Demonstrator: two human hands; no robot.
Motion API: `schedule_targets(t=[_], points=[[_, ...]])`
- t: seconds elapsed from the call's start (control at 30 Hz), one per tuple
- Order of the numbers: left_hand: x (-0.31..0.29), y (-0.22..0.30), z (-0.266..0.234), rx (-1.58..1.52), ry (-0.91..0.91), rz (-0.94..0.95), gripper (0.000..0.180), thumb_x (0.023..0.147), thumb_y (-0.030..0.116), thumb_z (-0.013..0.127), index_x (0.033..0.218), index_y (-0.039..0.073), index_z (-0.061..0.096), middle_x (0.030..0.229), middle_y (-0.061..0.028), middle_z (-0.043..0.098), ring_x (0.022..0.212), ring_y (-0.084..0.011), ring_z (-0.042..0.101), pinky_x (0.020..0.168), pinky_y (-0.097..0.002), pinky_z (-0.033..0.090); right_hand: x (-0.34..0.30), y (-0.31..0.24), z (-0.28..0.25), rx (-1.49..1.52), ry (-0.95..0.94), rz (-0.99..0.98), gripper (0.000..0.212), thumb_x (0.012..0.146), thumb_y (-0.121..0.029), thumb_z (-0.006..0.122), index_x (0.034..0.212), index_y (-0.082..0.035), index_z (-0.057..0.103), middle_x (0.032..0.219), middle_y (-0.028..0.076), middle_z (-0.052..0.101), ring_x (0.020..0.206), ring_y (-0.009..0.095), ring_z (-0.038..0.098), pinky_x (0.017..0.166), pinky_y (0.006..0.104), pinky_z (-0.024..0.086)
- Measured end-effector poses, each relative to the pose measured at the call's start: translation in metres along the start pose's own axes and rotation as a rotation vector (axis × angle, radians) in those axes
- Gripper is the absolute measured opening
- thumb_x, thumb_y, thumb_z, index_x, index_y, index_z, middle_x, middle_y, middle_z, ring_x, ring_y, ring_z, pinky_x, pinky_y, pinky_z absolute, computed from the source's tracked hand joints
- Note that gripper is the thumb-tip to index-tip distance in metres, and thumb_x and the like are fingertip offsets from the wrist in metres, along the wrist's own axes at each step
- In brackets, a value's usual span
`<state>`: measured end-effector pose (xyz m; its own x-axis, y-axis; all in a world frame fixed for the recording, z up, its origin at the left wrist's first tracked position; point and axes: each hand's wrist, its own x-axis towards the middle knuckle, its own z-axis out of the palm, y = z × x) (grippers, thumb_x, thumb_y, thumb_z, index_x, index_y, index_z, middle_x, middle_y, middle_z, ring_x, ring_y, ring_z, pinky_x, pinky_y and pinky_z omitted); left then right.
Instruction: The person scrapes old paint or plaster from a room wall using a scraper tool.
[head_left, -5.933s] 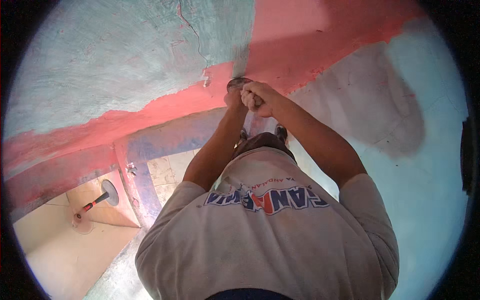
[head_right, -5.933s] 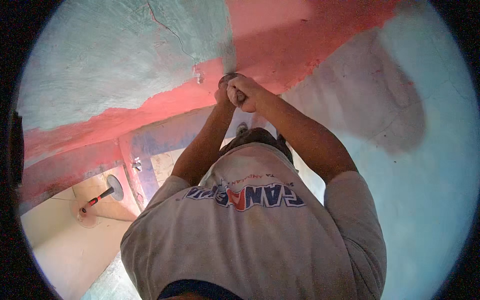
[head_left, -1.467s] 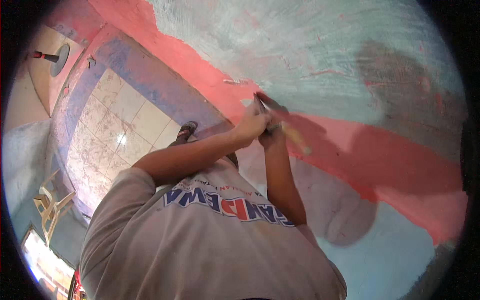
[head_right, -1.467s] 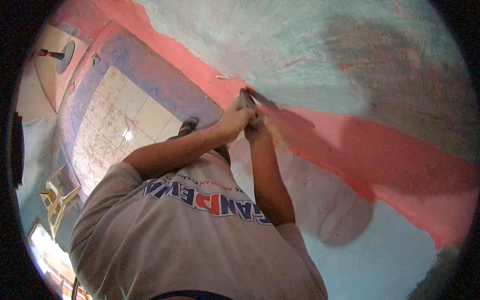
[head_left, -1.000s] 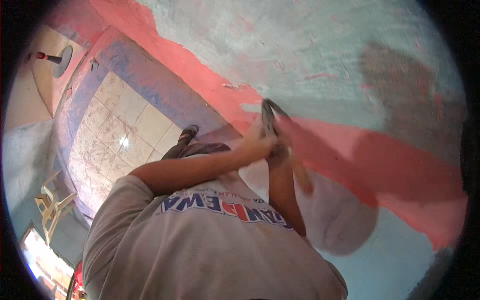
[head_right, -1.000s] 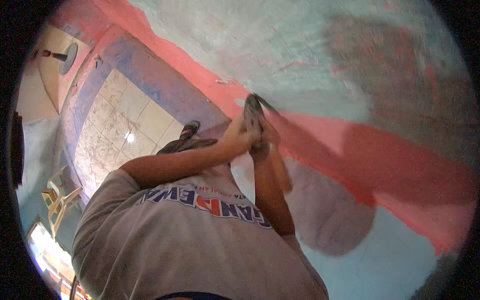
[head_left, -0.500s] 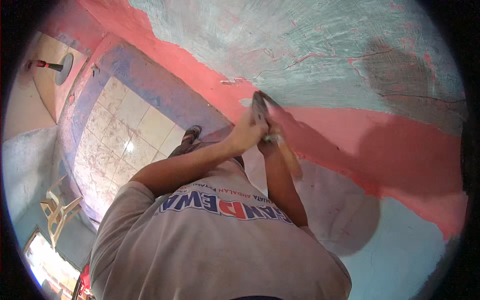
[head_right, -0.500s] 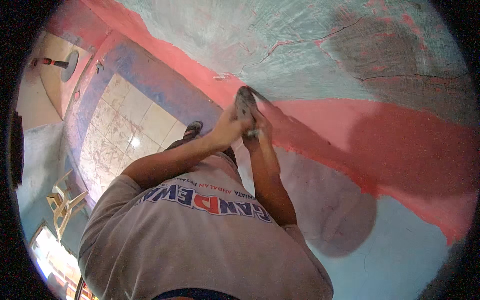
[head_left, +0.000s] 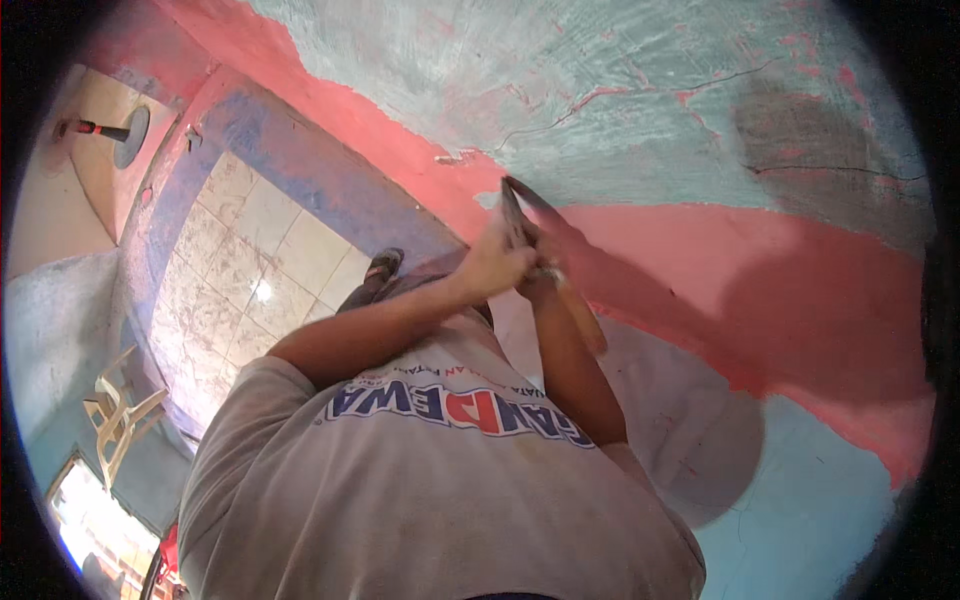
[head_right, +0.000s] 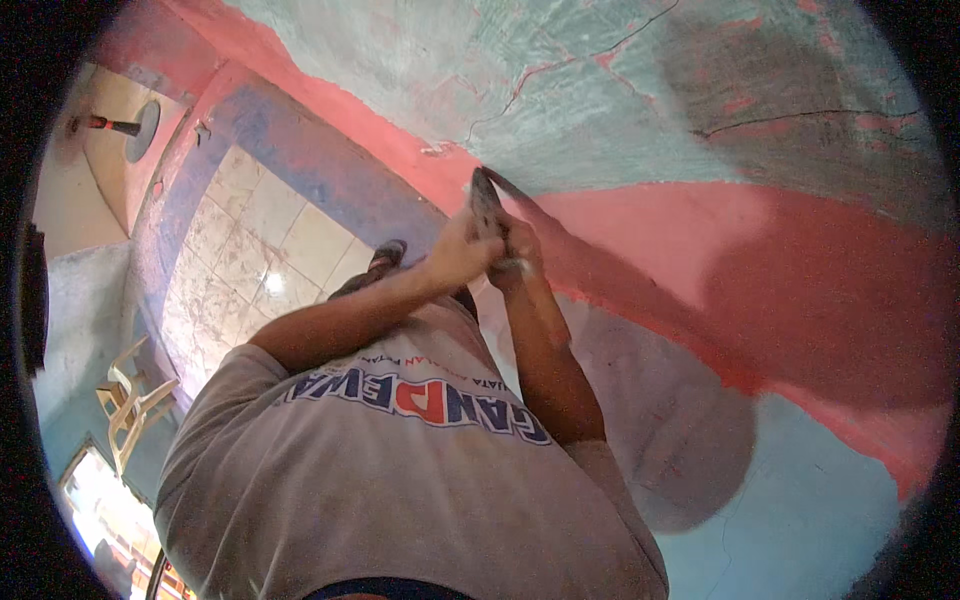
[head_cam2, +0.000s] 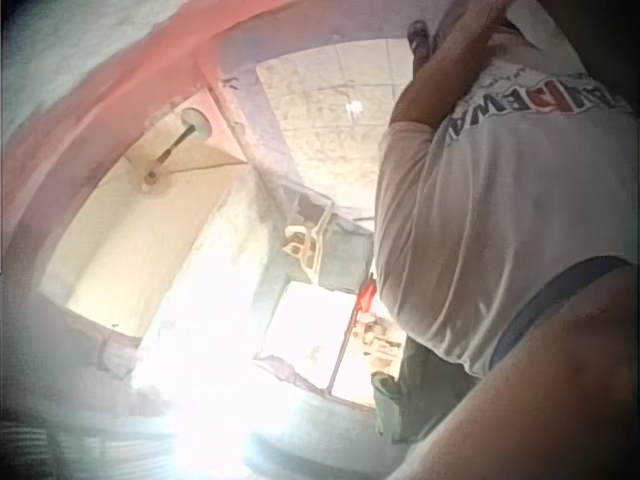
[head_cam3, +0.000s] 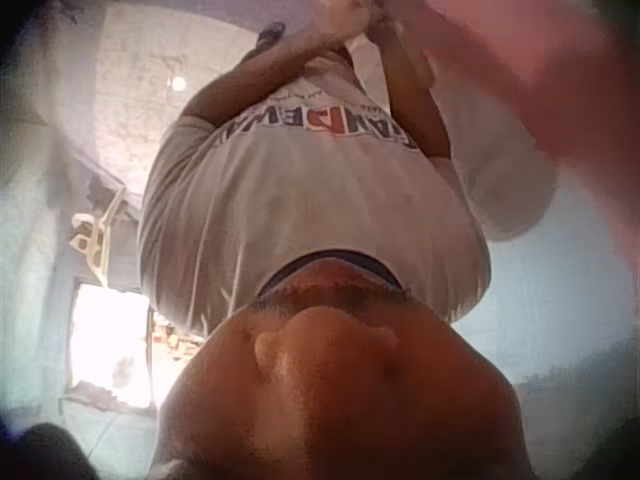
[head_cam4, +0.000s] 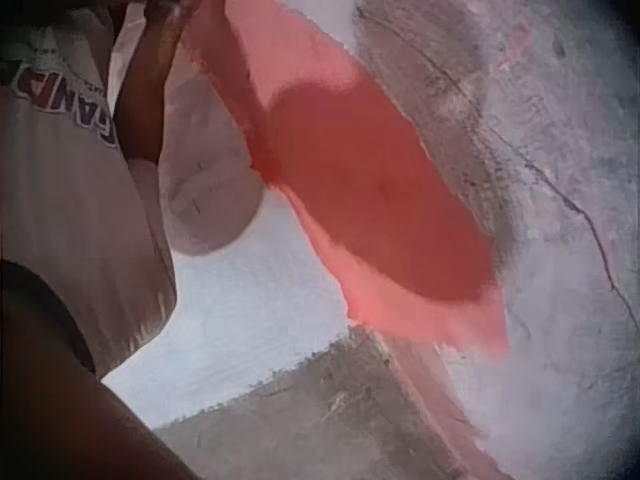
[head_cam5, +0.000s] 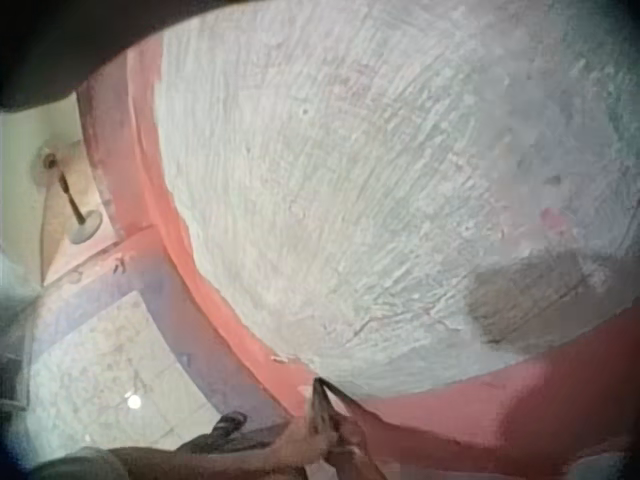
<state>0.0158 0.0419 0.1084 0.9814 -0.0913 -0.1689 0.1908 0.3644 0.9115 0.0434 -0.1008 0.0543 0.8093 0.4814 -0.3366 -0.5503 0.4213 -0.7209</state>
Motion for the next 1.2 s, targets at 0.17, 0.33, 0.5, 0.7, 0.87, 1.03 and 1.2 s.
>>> schedule_targets(t=[0.17, 0.33, 0.5, 0.7, 0.87, 1.03, 1.2], points=[[-0.027, 0.045, 0.009, 0.076, -0.076, 0.106, 0.082, 0.071, -0.008, 0.046, 0.142, -0.008, 0.005, 0.077, -0.0098, 0.055, 0.074, -0.0181, 0.059, 0.069, -0.0299, 0.050, -0.023, -0.039, 0.084, 0.177, 0.300, 0.138, 0.039, 0.092, -0.017, 0.048, 0.122, 0.007, 0.048, 0.094, 0.011, 0.061, 0.068, 0.015, 0.060, 0.059, 0.0281, 0.053], [-0.012, 0.029, 0.009, -0.071, -0.046, 0.068, 0.089, 0.072, -0.009, 0.046, 0.145, -0.004, -0.004, 0.091, -0.0134, 0.055, 0.080, -0.0194, 0.059, 0.068, -0.0295, 0.051, 0.010, 0.004, -0.013, 0.492, -0.101, 0.135, 0.036, 0.093, -0.010, 0.043, 0.127, 0.004, 0.046, 0.105, 0.013, 0.060, 0.077, 0.016, 0.063, 0.062, 0.0258, 0.053], [-0.017, 0.018, 0.012, -0.075, -0.002, 0.145, 0.089, 0.072, -0.008, 0.048, 0.144, -0.007, -0.006, 0.092, -0.0128, 0.053, 0.083, -0.0178, 0.058, 0.064, -0.0300, 0.050, -0.006, -0.012, 0.017, 0.240, -0.099, 0.056, 0.053, 0.097, -0.011, 0.037, 0.146, -0.002, 0.022, 0.146, 0.011, 0.034, 0.129, 0.017, 0.040, 0.105, 0.0295, 0.035], [0.004, 0.005, -0.016, -0.165, 0.068, -0.065, 0.037, 0.073, -0.001, 0.053, 0.110, -0.001, 0.051, 0.092, -0.0057, 0.058, 0.087, -0.0168, 0.058, 0.076, -0.0312, 0.049, 0.015, -0.002, 0.033, 0.318, 0.017, 0.121, 0.043, 0.095, -0.010, 0.045, 0.135, 0.005, 0.040, 0.112, 0.009, 0.056, 0.095, 0.013, 0.057, 0.081, 0.0236, 0.048], [-0.015, 0.013, 0.002, -0.136, 0.107, 0.177, 0.024, 0.080, 0.003, 0.053, 0.104, 0.000, 0.053, 0.090, -0.0069, 0.059, 0.079, -0.0162, 0.059, 0.069, -0.0287, 0.049, -0.003, -0.051, 0.111, -0.081, 0.488, 0.299, 0.044, 0.092, -0.014, 0.046, 0.132, 0.003, 0.043, 0.104, 0.007, 0.057, 0.086, 0.012, 0.058, 0.067, 0.0243, 0.050], [0.002, 0.010, 0.014, -0.198, 0.379, -0.120, 0.014, 0.085, 0.007, 0.053, 0.097, -0.001, 0.053, 0.080, -0.0068, 0.060, 0.077, -0.0156, 0.061, 0.066, -0.0286, 0.050, 0.028, 0.020, -0.010, 0.419, 0.146, 0.180, 0.035, 0.098, -0.018, 0.042, 0.128, -0.001, 0.049, 0.112, 0.009, 0.058, 0.094, 0.016, 0.059, 0.076, 0.0320, 0.052], [0.006, -0.013, 0.037, 0.285, 0.627, 0.523, 0.020, 0.083, 0.003, 0.045, 0.100, -0.003, 0.052, 0.079, -0.0094, 0.061, 0.071, -0.0166, 0.060, 0.065, -0.0304, 0.049, -0.006, -0.033, 0.068, 0.388, 0.067, 0.150, 0.036, 0.099, -0.020, 0.043, 0.129, -0.002, 0.049, 0.116, 0.007, 0.058, 0.107, 0.017, 0.056, 0.093, 0.0308, 0.045]])
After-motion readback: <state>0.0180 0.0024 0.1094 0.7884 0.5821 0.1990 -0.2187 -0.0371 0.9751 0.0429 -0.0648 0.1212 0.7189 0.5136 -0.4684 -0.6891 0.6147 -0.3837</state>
